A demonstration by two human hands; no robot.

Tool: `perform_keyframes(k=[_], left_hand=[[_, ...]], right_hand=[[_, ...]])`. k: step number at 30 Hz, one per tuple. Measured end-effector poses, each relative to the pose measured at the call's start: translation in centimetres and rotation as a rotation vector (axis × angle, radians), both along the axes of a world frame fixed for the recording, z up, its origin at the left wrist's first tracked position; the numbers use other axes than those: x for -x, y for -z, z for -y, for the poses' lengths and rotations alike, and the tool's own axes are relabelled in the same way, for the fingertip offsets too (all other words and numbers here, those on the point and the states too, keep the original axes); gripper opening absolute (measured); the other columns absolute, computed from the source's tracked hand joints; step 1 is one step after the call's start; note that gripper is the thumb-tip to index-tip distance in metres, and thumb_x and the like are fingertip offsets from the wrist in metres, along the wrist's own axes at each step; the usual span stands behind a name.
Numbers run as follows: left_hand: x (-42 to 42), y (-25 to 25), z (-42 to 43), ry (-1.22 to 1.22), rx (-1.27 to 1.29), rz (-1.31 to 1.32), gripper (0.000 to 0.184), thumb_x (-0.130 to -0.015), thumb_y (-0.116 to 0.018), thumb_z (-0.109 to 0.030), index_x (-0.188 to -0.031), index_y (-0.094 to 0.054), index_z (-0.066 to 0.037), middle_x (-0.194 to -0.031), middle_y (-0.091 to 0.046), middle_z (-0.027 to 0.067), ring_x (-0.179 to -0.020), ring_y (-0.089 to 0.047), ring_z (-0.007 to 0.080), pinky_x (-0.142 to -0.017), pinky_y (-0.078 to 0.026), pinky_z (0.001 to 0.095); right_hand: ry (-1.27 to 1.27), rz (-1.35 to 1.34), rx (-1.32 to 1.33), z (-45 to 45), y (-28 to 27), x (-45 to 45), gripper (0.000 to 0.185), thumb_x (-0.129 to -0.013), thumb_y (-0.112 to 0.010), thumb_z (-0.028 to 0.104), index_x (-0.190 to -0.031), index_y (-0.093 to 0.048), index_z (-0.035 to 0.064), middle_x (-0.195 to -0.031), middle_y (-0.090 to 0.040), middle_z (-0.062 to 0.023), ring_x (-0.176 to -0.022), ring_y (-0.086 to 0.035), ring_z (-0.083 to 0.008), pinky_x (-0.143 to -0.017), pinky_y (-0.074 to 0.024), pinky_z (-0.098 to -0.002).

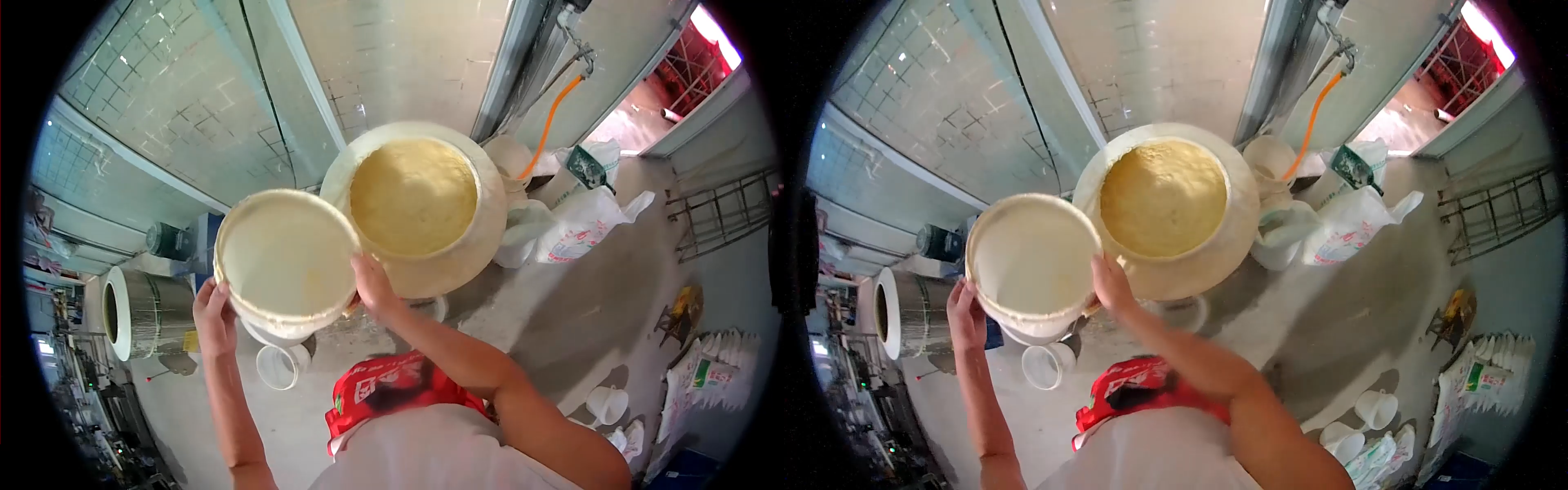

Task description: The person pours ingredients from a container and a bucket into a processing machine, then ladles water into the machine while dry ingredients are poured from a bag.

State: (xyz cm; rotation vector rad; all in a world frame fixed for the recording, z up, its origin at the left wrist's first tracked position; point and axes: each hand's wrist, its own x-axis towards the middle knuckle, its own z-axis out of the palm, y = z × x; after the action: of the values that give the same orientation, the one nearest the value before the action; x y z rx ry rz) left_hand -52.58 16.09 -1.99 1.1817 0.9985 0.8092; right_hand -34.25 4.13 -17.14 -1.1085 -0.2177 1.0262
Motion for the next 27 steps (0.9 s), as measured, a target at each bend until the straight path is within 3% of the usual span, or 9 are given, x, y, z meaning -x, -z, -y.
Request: perform_keyframes(k=[2,3,6,9,12,21,24,27], left_hand=[[-2.3,-0.1,-1.1,-0.007,0.0,-0.019,0.021,-0.079,-0.06,-0.018,-0.089,-0.053,-0.001,-0.07,-0.055,-0.0004,-0.059,-0.05,0.0048,-0.054,-0.04,0.0175],[-3.3,-0.6,-1.5,0.018,0.003,-0.05,0.022,-0.079,-0.06,-0.019,-0.089,-0.053,-0.001,-0.07,-0.055,0.0001,-0.058,-0.051,0.0053,-0.052,-0.041,0.0178],[-3.8,-1.5,-2.0,0.09,-0.021,-0.089,0.026,-0.079,-0.061,-0.023,-0.09,-0.053,-0.001,-0.071,-0.057,0.0015,-0.055,-0.053,0.0065,-0.047,-0.042,0.018],[-5.3,-1.8,-3.2,0.146,-0.017,-0.091,0.026,-0.079,-0.061,-0.024,-0.088,-0.053,-0.001,-0.07,-0.057,0.0016,-0.055,-0.053,0.0065,-0.047,-0.043,0.0179],[-3.7,-1.5,-3.9,0.179,-0.015,-0.089,0.025,-0.078,-0.061,-0.024,-0.087,-0.053,-0.001,-0.07,-0.058,0.0018,-0.055,-0.054,0.0064,-0.048,-0.044,0.0182],[-2.2,-1.3,-5.9,0.245,-0.024,-0.109,0.031,-0.077,-0.063,-0.024,-0.092,-0.052,0.001,-0.072,-0.057,0.0024,-0.055,-0.053,0.007,-0.05,-0.043,0.0192],[-1.9,-1.3,-6.6,0.269,-0.025,-0.1,0.032,-0.077,-0.063,-0.026,-0.091,-0.052,0.001,-0.071,-0.057,0.0024,-0.055,-0.052,0.0067,-0.049,-0.042,0.0188],[0.4,-1.3,-6.4,0.283,-0.021,-0.104,0.032,-0.077,-0.064,-0.027,-0.09,-0.053,0.0,-0.069,-0.056,0.0013,-0.054,-0.05,0.0059,-0.047,-0.039,0.018]], right_hand=[[0.012,-0.135,-0.011,-0.4,-0.3,-1.6,0.033,-0.087,-0.035,0.026,-0.095,-0.051,-0.0015,-0.08,-0.055,-0.0089,-0.073,-0.052,-0.016,-0.066,-0.0432,-0.0304],[0.059,0.04,-0.036,-0.9,1.6,-2.0,0.032,-0.085,-0.036,0.028,-0.088,-0.051,-0.0009,-0.075,-0.053,-0.0091,-0.069,-0.053,-0.0174,-0.057,-0.0454,-0.0315],[0.012,-0.331,-0.017,-1.1,1.3,-1.6,0.032,-0.083,-0.038,0.029,-0.088,-0.051,0.0002,-0.073,-0.052,-0.0097,-0.067,-0.055,-0.0197,-0.05,-0.0468,-0.0317],[-0.075,-0.356,0.052,-1.0,0.7,-2.9,0.038,-0.083,-0.038,0.035,-0.104,-0.047,0.0038,-0.095,-0.057,-0.0105,-0.078,-0.059,-0.0209,-0.058,-0.0499,-0.0339],[-0.001,-0.338,0.01,-1.4,0.5,-1.2,0.04,-0.082,-0.039,0.035,-0.106,-0.045,0.0036,-0.094,-0.057,-0.011,-0.073,-0.06,-0.0218,-0.052,-0.0499,-0.0343],[0.063,-0.341,-0.013,-1.7,-0.3,1.3,0.036,-0.082,-0.04,0.032,-0.101,-0.047,0.0025,-0.09,-0.056,-0.013,-0.075,-0.059,-0.0223,-0.051,-0.0502,-0.0324],[0.209,-0.302,-0.065,-2.8,0.8,2.3,0.031,-0.083,-0.04,0.028,-0.097,-0.048,0.0014,-0.085,-0.055,-0.0115,-0.073,-0.058,-0.0208,-0.052,-0.0497,-0.0328],[0.247,-0.108,0.023,-3.1,2.6,5.0,0.034,-0.084,-0.039,0.029,-0.097,-0.048,-0.0003,-0.088,-0.052,-0.0139,-0.078,-0.052,-0.0191,-0.062,-0.0455,-0.0315]])
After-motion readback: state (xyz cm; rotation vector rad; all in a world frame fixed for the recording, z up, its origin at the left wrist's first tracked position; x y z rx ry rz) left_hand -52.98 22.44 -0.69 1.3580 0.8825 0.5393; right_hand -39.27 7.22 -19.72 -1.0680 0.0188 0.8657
